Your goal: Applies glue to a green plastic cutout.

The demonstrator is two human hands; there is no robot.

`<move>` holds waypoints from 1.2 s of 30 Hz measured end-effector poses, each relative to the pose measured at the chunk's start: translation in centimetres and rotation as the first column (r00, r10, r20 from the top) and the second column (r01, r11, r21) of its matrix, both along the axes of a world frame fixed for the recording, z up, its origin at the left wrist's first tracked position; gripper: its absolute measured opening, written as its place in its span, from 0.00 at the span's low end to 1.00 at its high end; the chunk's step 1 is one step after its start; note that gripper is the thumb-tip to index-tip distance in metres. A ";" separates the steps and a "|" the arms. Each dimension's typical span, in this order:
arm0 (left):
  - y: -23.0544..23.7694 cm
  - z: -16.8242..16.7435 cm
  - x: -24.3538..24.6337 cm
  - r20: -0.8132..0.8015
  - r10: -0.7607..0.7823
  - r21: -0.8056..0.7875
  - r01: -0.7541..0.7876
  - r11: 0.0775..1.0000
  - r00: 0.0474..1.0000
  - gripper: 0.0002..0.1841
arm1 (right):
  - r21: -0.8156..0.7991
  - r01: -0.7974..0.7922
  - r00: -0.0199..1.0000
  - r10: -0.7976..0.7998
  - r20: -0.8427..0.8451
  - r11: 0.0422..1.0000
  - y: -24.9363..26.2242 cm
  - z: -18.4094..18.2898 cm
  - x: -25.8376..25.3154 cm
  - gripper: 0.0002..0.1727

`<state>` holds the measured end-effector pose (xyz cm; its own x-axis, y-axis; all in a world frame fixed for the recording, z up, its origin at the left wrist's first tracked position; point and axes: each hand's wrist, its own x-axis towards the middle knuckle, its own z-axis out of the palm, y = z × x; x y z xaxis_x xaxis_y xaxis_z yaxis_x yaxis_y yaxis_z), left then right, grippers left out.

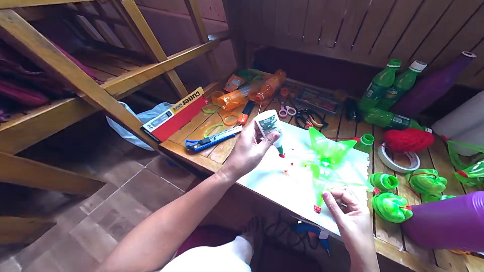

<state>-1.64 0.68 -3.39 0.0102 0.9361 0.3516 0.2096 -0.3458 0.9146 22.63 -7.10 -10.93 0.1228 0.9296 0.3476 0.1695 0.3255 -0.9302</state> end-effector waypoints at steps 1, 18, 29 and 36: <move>0.0 0.0 -0.1 -0.017 0.002 0.007 -0.001 1.000 1.000 0.21 | 0.000 -0.002 1.000 0.002 -0.004 1.000 0.0 0.0 0.0 0.08; -0.3 0.5 0.2 -0.034 -0.019 0.053 0.021 0.998 0.999 0.22 | -0.009 0.004 1.000 -0.004 -0.011 1.000 -0.1 0.1 0.0 0.07; -0.4 0.4 0.2 -0.123 -0.013 0.071 0.022 0.997 0.992 0.22 | -0.010 0.001 1.000 -0.001 -0.013 1.000 -0.1 0.0 0.0 0.07; -0.5 0.4 0.2 -0.140 -0.009 0.096 0.023 0.995 0.990 0.22 | 0.004 -0.004 1.000 0.004 -0.011 1.000 0.0 -0.1 0.0 0.07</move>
